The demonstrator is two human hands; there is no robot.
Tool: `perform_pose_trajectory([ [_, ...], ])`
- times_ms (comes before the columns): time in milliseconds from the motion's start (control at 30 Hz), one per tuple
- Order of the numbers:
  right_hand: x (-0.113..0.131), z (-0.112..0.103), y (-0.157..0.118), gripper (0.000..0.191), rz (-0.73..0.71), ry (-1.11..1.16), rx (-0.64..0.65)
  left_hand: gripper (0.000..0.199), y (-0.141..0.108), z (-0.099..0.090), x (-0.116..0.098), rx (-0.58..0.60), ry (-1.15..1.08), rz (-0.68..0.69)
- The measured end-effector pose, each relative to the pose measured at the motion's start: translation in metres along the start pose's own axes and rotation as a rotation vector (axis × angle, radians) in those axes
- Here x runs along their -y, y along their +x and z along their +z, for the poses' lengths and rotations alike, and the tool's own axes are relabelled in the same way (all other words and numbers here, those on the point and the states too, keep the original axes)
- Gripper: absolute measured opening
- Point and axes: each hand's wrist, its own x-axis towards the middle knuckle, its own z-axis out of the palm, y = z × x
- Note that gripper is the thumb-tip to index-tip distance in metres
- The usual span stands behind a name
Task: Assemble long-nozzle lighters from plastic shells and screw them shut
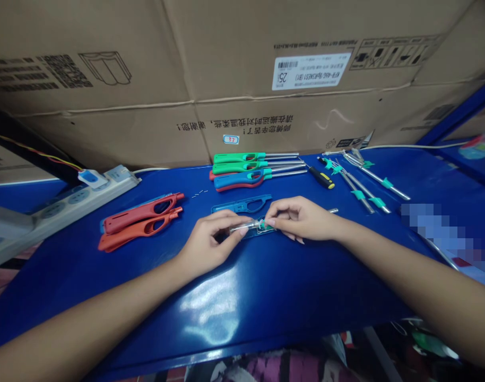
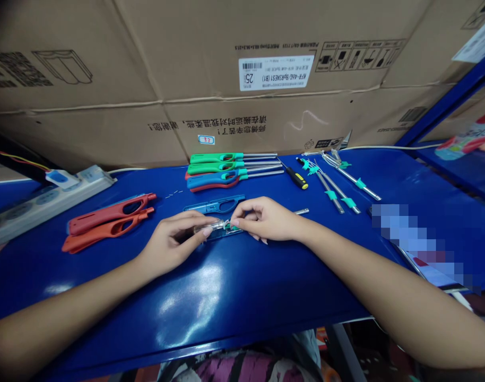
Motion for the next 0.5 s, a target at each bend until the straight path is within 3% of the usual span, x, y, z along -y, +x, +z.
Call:
perform_pose_trajectory([
  [500, -0.0001, 0.0, 0.0002, 0.024, -0.004, 0.001, 0.002, 0.022, -0.0005, 0.0011, 0.0023, 0.002, -0.001, 0.003],
])
